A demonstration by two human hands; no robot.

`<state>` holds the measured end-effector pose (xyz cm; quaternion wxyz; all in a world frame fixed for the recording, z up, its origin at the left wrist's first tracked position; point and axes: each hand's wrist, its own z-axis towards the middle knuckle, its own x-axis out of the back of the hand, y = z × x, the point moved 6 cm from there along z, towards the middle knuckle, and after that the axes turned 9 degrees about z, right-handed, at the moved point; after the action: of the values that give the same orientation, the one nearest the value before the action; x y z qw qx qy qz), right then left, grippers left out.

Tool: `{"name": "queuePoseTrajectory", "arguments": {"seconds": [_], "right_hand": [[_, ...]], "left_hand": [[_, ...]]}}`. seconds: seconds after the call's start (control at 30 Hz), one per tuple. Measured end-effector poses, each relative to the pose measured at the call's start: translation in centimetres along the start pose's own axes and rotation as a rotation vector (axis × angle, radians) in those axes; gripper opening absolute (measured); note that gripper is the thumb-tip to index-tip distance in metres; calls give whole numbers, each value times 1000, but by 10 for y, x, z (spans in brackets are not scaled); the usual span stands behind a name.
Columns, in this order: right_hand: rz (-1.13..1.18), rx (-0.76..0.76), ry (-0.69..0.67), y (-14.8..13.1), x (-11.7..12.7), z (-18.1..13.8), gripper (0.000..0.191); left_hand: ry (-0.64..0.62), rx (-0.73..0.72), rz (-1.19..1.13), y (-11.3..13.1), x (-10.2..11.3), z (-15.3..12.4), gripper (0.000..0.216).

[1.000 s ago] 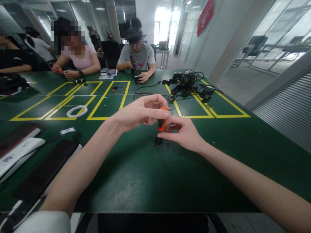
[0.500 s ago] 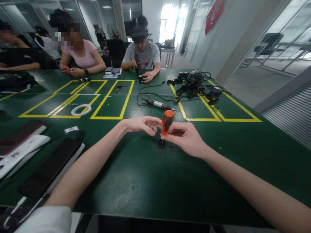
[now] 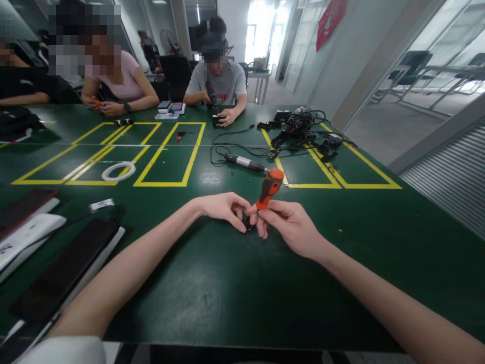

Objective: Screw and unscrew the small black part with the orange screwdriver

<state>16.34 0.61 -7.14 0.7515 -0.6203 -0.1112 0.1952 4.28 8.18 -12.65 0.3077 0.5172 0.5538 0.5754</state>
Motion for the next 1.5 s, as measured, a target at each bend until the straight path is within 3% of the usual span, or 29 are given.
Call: {"name": "queuePoseTrajectory", "arguments": {"seconds": [0.13,0.3,0.5,0.73,1.0,1.3,1.5], "right_hand": [[125,16,66,2,-4,-6,38],[98,13,226,6,1,-9,36],[62,99,331,3,5,-8,37],[69,73,348,6,4,-12,33],[64,109,289,8,4,-16,37],[-29,108,340,4,9,-17,33],[47,120,246,5,4,-15,35]], "left_hand": [[19,14,18,4,-4,-4,35],[163,100,79,-2,-6,-13,40],[327,59,62,0,-19,-26,38],[490,27,158,5,-28,-38,36],[554,-26,282,11,-32,-42,30],[569,-38,371,13,-33,-42,31],[577,-66,437,14,-34,-42,30]]}}
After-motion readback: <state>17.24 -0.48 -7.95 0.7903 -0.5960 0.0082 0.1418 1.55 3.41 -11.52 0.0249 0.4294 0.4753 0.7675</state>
